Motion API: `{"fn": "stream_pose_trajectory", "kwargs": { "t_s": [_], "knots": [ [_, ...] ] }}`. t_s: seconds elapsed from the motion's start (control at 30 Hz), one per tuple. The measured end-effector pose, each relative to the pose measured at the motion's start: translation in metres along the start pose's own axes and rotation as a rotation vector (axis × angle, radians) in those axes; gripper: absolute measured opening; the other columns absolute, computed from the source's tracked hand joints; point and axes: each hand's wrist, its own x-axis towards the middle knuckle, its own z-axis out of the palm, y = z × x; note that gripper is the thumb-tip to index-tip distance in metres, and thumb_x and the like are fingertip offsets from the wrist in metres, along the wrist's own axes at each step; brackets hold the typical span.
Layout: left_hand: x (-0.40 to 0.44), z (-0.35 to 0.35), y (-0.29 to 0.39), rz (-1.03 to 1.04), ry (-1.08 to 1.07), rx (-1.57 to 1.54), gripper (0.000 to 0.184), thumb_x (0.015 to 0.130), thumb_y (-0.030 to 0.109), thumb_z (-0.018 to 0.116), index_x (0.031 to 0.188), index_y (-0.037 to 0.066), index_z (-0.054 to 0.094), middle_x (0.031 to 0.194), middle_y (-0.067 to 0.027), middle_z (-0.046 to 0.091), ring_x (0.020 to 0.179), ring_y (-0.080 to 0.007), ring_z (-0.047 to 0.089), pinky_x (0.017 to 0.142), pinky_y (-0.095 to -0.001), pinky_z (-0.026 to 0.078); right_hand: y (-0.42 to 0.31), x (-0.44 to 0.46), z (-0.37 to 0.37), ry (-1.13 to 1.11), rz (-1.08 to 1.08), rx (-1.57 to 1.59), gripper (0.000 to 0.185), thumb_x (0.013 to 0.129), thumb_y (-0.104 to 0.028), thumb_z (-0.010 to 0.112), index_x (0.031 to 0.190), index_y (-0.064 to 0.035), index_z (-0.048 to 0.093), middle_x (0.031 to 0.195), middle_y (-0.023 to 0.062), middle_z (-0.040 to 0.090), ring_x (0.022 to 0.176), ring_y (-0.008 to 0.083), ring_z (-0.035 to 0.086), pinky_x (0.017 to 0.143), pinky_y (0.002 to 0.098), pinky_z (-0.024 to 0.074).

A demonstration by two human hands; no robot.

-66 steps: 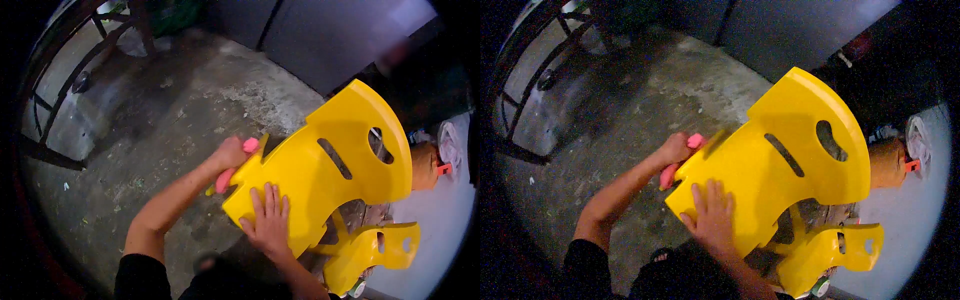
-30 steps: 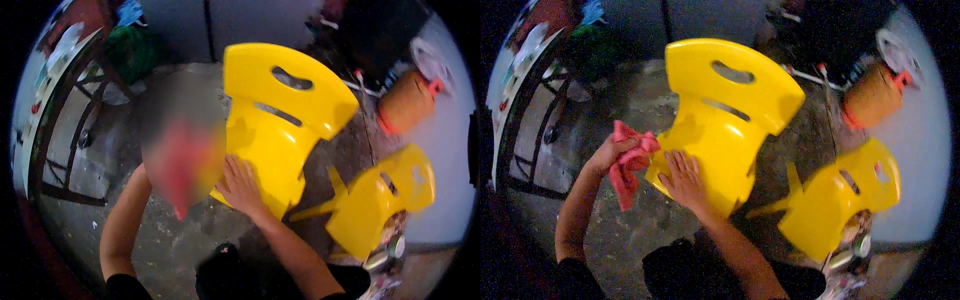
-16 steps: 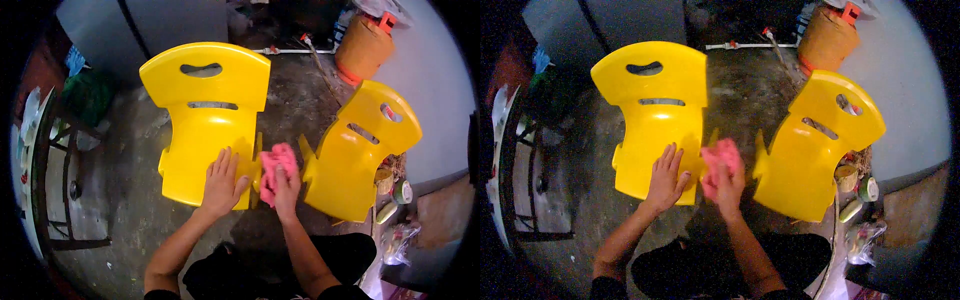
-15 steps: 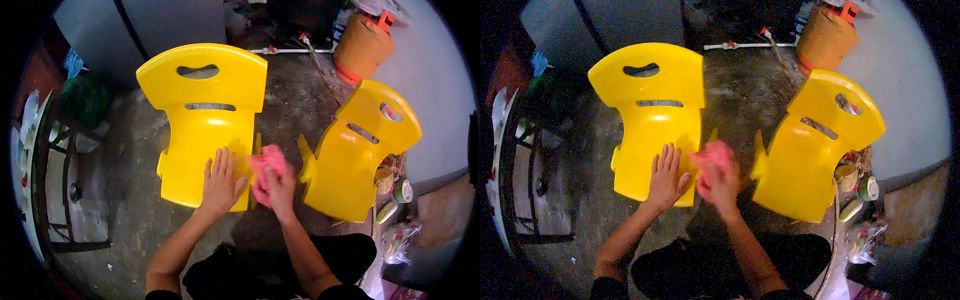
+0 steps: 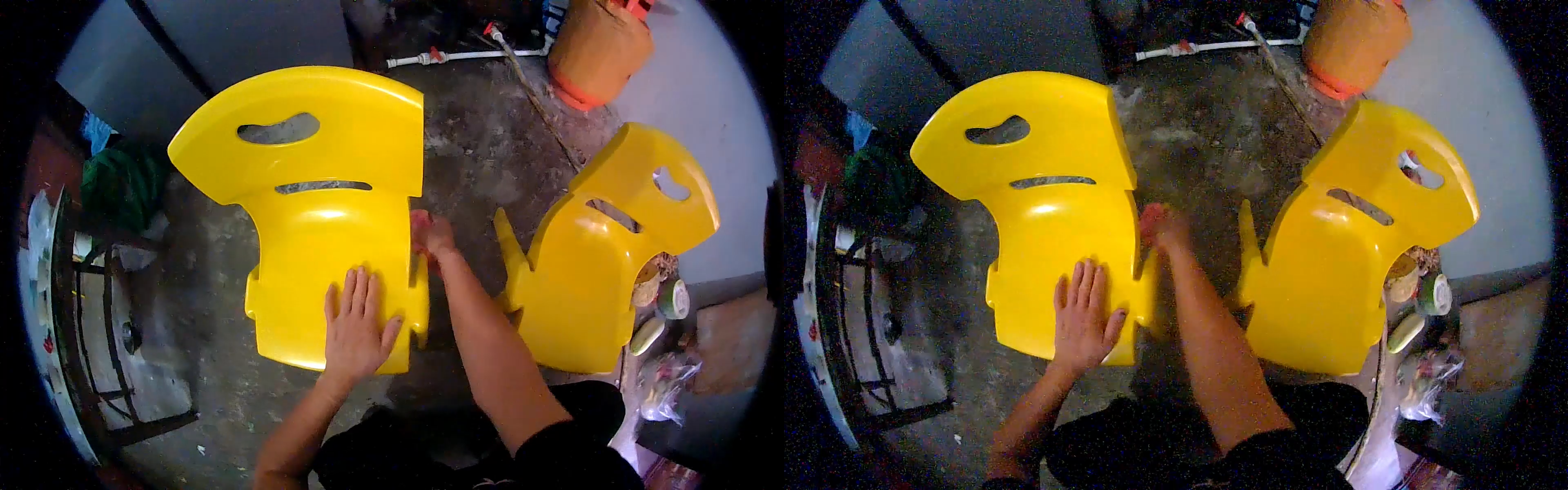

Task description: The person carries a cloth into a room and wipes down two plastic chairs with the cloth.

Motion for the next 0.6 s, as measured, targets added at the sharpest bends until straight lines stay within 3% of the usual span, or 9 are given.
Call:
{"fn": "stream_pose_trajectory", "kwargs": {
  "t_s": [0.1, 0.17, 0.23, 0.3, 0.37, 0.43, 0.5, 0.53, 0.6],
  "knots": [
    [0.002, 0.000, -0.001, 0.006, 0.023, -0.016, 0.071, 0.095, 0.045, 0.049, 0.147, -0.001, 0.035, 0.157, -0.0202, 0.030, 0.147, -0.0343, 0.024, 0.118, -0.0542, 0.012, 0.018, 0.036, 0.009, -0.031, -0.045, 0.178, 0.025, 0.086, -0.016, 0.066, 0.109, -0.0058, 0.070, 0.088, 0.0079, 0.071, 0.075, 0.0181, 0.068, 0.061, 0.0324, 0.0526],
    [-0.002, 0.000, -0.001, 0.008, 0.037, -0.019, 0.070, 0.096, 0.045, 0.049, 0.147, -0.001, 0.036, 0.157, -0.0200, 0.030, 0.147, -0.0342, 0.025, 0.118, -0.0539, 0.013, 0.029, 0.041, 0.015, 0.020, -0.177, 0.070, 0.022, 0.087, -0.015, 0.066, 0.106, -0.0052, 0.071, 0.085, 0.0068, 0.071, 0.074, 0.0156, 0.067, 0.059, 0.0325, 0.0522],
    [0.000, 0.002, -0.001, 0.015, 0.061, -0.009, 0.069, 0.096, 0.044, 0.049, 0.147, -0.001, 0.036, 0.156, -0.0199, 0.031, 0.146, -0.0343, 0.025, 0.118, -0.0537, 0.014, 0.033, 0.032, 0.005, -0.138, -0.096, 0.216, 0.022, 0.088, -0.014, 0.066, 0.106, -0.0033, 0.070, 0.084, 0.0062, 0.070, 0.074, 0.0145, 0.066, 0.062, 0.0315, 0.0525],
    [0.001, 0.002, 0.001, -0.001, 0.069, -0.013, 0.066, 0.097, 0.043, 0.047, 0.147, 0.000, 0.037, 0.156, -0.0196, 0.032, 0.146, -0.0346, 0.026, 0.118, -0.0538, 0.014, 0.022, 0.003, -0.005, -0.147, -0.070, 0.344, 0.019, 0.091, -0.016, 0.063, 0.104, -0.0035, 0.069, 0.087, 0.0049, 0.070, 0.072, 0.0140, 0.065, 0.061, 0.0307, 0.0520],
    [-0.001, 0.001, 0.002, -0.004, 0.078, -0.009, 0.064, 0.098, 0.041, 0.046, 0.147, 0.001, 0.037, 0.155, -0.0191, 0.033, 0.146, -0.0346, 0.026, 0.118, -0.0537, 0.015, 0.007, -0.057, -0.003, -0.004, -0.089, 0.471, 0.018, 0.098, -0.020, 0.057, 0.100, -0.0058, 0.068, 0.093, 0.0030, 0.069, 0.068, 0.0142, 0.063, 0.057, 0.0303, 0.0507],
    [-0.002, 0.006, 0.001, -0.003, 0.092, 0.001, 0.062, 0.098, 0.039, 0.044, 0.147, 0.002, 0.037, 0.155, -0.0185, 0.033, 0.146, -0.0344, 0.026, 0.118, -0.0536, 0.015, 0.006, -0.103, -0.004, 0.033, -0.212, 0.686, 0.020, 0.099, -0.021, 0.056, 0.105, -0.0054, 0.067, 0.095, 0.0038, 0.068, 0.068, 0.0136, 0.062, 0.056, 0.0307, 0.0500],
    [-0.005, 0.008, -0.001, 0.018, 0.130, -0.013, 0.061, 0.099, 0.040, 0.044, 0.146, 0.001, 0.039, 0.154, -0.0184, 0.035, 0.145, -0.0335, 0.029, 0.118, -0.0530, 0.016, 0.011, -0.155, -0.007, 0.016, -0.325, 0.761, 0.023, 0.098, -0.019, 0.057, 0.114, -0.0036, 0.062, 0.105, 0.0061, 0.065, 0.082, 0.0151, 0.060, 0.070, 0.0317, 0.0483],
    [-0.004, 0.010, -0.002, 0.024, 0.151, -0.019, 0.061, 0.099, 0.041, 0.044, 0.145, 0.001, 0.040, 0.154, -0.0184, 0.036, 0.145, -0.0331, 0.030, 0.118, -0.0527, 0.016, 0.013, -0.183, -0.009, -0.019, -0.380, 0.727, 0.027, 0.097, -0.017, 0.058, 0.119, -0.0021, 0.058, 0.114, 0.0079, 0.062, 0.097, 0.0169, 0.059, 0.084, 0.0325, 0.0470],
    [-0.004, 0.016, -0.003, 0.024, 0.172, 0.017, 0.061, 0.098, 0.040, 0.044, 0.145, 0.002, 0.040, 0.154, -0.0182, 0.035, 0.145, -0.0328, 0.030, 0.118, -0.0522, 0.017, 0.018, -0.212, -0.005, 0.015, -0.559, 0.589, 0.034, 0.096, -0.015, 0.058, 0.127, -0.0008, 0.052, 0.127, 0.0110, 0.057, 0.115, 0.0216, 0.056, 0.101, 0.0351, 0.0438]
  ]
}}
